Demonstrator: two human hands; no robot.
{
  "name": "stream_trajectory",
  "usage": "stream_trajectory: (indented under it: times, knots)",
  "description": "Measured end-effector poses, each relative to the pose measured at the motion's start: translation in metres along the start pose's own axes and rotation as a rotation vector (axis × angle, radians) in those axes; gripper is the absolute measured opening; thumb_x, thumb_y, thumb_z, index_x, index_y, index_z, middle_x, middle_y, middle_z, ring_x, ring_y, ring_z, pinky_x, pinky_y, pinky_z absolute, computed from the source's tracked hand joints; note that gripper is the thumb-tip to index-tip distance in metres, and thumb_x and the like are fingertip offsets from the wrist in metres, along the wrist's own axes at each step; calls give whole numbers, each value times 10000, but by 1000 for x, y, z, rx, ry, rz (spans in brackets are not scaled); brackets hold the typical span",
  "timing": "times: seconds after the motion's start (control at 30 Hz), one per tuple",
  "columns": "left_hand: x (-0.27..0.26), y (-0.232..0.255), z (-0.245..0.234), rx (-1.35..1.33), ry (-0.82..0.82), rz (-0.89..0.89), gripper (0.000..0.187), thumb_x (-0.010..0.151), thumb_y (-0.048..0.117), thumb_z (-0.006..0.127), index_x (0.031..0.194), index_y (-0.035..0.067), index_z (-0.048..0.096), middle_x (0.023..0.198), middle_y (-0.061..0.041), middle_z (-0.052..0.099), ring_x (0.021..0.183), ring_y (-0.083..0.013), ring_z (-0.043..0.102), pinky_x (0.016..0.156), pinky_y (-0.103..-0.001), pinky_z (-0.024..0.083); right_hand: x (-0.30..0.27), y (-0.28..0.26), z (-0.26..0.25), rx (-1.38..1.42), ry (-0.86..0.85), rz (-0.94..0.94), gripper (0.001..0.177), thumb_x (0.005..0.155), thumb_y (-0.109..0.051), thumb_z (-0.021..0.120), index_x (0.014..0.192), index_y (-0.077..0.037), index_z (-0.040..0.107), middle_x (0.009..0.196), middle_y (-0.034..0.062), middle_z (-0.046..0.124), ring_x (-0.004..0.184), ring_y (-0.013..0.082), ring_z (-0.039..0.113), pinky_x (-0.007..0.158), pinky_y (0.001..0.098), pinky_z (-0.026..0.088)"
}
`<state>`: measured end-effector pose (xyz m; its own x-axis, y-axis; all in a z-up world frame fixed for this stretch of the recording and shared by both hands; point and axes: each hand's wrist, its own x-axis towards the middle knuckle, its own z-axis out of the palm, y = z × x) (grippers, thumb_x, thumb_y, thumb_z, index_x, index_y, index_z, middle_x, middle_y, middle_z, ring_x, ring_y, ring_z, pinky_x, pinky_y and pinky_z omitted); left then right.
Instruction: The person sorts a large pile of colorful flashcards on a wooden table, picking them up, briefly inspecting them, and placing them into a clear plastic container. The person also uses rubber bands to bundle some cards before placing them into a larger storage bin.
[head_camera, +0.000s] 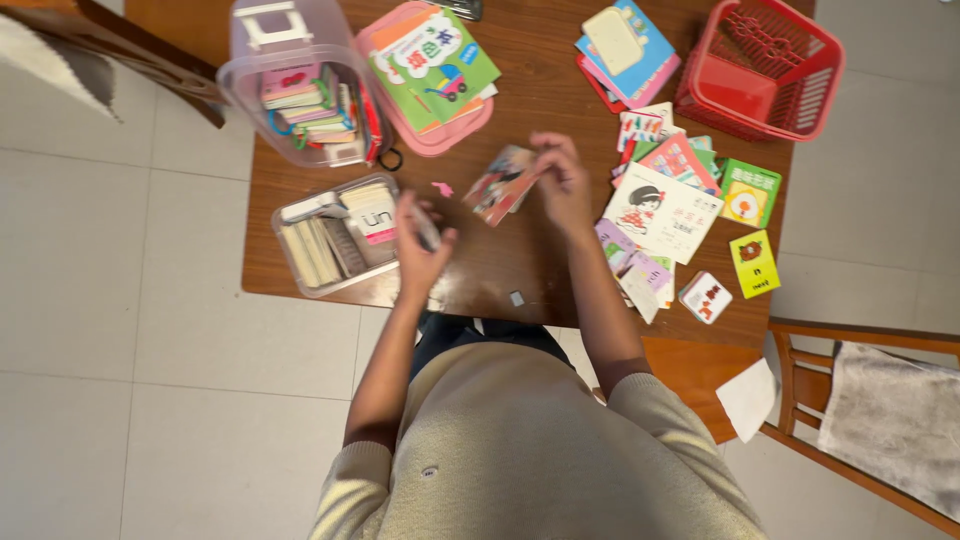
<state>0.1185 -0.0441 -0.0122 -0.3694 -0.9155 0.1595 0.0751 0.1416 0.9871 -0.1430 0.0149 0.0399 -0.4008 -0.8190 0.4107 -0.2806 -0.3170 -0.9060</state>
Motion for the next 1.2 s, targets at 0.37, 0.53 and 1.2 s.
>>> stream_trajectory:
  times: [0.37, 0.53, 1.2]
  knots:
    - [7, 5, -185, -7, 408, 120, 803, 997, 141, 712, 1628, 83, 219, 1423, -141, 529, 1322, -264, 597, 1189, -399, 430, 12, 4, 230, -188, -609, -41, 171, 849, 125, 575, 914, -29, 611, 1084, 137, 660, 990, 283, 669, 848, 344, 527]
    - [-2, -6, -205, -44, 324, 28, 816, 966, 132, 728, 1618, 83, 240, 1398, -141, 543, 1308, -259, 609, 1149, -400, 456, -2, 34, 288, -309, -717, 223, 180, 859, 89, 608, 990, -32, 633, 1052, 155, 657, 892, 298, 694, 789, 382, 553]
    - [29, 2, -116, 725, -84, 307, 1146, 663, 196, 938, 1577, 9, 274, 1257, -221, 530, 1138, -423, 563, 972, -496, 498, -10, -35, 207, -534, -501, 143, 315, 842, -3, 724, 1156, -26, 704, 954, 168, 716, 842, 316, 691, 728, 411, 546]
